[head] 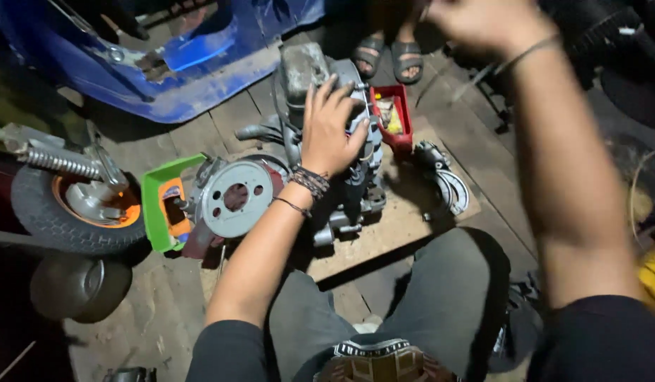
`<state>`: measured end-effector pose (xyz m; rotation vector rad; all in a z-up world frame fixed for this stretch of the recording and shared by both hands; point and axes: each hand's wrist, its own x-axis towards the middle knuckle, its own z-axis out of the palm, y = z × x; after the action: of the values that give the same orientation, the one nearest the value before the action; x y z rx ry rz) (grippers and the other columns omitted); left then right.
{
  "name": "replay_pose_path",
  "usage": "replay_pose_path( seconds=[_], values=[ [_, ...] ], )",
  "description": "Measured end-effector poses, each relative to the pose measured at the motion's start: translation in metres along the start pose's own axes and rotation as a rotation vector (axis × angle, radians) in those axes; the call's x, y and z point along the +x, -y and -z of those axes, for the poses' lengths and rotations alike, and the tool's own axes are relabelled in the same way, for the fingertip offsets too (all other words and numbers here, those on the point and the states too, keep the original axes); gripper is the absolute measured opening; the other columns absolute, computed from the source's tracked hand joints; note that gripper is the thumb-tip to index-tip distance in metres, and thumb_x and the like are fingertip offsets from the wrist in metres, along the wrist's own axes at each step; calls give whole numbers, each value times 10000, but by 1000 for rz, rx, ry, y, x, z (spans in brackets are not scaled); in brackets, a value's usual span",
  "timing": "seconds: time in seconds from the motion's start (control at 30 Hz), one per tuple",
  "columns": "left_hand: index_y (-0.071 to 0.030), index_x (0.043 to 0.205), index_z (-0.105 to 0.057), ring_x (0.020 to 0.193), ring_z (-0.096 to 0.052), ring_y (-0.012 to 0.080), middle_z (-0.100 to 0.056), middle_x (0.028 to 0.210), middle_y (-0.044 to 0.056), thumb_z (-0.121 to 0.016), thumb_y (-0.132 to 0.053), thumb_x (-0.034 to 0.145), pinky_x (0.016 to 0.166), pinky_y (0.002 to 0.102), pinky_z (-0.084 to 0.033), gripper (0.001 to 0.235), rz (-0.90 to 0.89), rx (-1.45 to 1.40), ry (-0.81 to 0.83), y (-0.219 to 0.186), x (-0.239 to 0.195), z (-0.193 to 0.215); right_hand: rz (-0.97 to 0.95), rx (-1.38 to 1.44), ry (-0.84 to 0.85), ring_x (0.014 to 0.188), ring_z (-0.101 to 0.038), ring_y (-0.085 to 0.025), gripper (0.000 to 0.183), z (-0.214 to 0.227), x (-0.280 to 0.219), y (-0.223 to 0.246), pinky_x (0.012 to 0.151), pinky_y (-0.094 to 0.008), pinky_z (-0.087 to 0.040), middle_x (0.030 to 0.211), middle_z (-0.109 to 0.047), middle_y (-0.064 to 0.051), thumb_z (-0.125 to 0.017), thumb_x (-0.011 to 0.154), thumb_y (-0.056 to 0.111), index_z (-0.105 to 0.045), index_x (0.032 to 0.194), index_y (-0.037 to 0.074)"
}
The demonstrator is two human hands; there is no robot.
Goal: Inspecting and assembling various components of a motorcycle engine, including electrical wiring and small mechanical parts.
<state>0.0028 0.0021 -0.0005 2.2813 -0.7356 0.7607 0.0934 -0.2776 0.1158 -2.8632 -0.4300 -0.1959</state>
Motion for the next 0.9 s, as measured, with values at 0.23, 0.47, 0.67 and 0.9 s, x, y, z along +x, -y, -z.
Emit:
replay_pose_path(
  seconds=[0.23, 0.47, 0.67, 0.9],
  values=[
    [-186, 1127, -660, 1430, -411, 341, -624, 1369, 85, -638, -403, 941, 1214, 587, -182, 287, 19, 27, 26, 1, -1, -2, -56, 228, 108, 1113, -634, -534, 357, -117, -48, 10, 918, -644, -487, 1137, -717, -293, -547, 1007, 283, -690, 1213, 29],
    [-151, 1084, -678, 1426, -426, 378, -632, 1361, 122, -630, -377, 938, 1196, 615, -204, 273, 43, 20, 35, -5, 2, 2, -85, 192, 134, 1118, -671, -463, 343, -160, -41, 23, 952, -553, -539, 1079, -741, -230, -618, 965, 351, -693, 1160, 79],
    [-201, 1117, -660, 1413, -446, 338, -631, 1356, 71, -622, -425, 938, 1209, 577, -214, 289, 20, 45, 24, 1, 0, -2, -106, 302, 139, 1099, -660, -499, 330, -162, -42, 7, 923, -588, -533, 1074, -721, -255, -640, 969, 345, -691, 1146, 71],
    [-199, 1121, -662, 1411, -444, 345, -633, 1359, 84, -625, -422, 942, 1207, 587, -209, 288, 22, 24, 28, 0, -1, -1, -140, 216, 25, 1039, -695, -450, 264, -190, -35, 4, 890, -532, -562, 1019, -691, -193, -681, 973, 361, -699, 1125, 146]
  ],
)
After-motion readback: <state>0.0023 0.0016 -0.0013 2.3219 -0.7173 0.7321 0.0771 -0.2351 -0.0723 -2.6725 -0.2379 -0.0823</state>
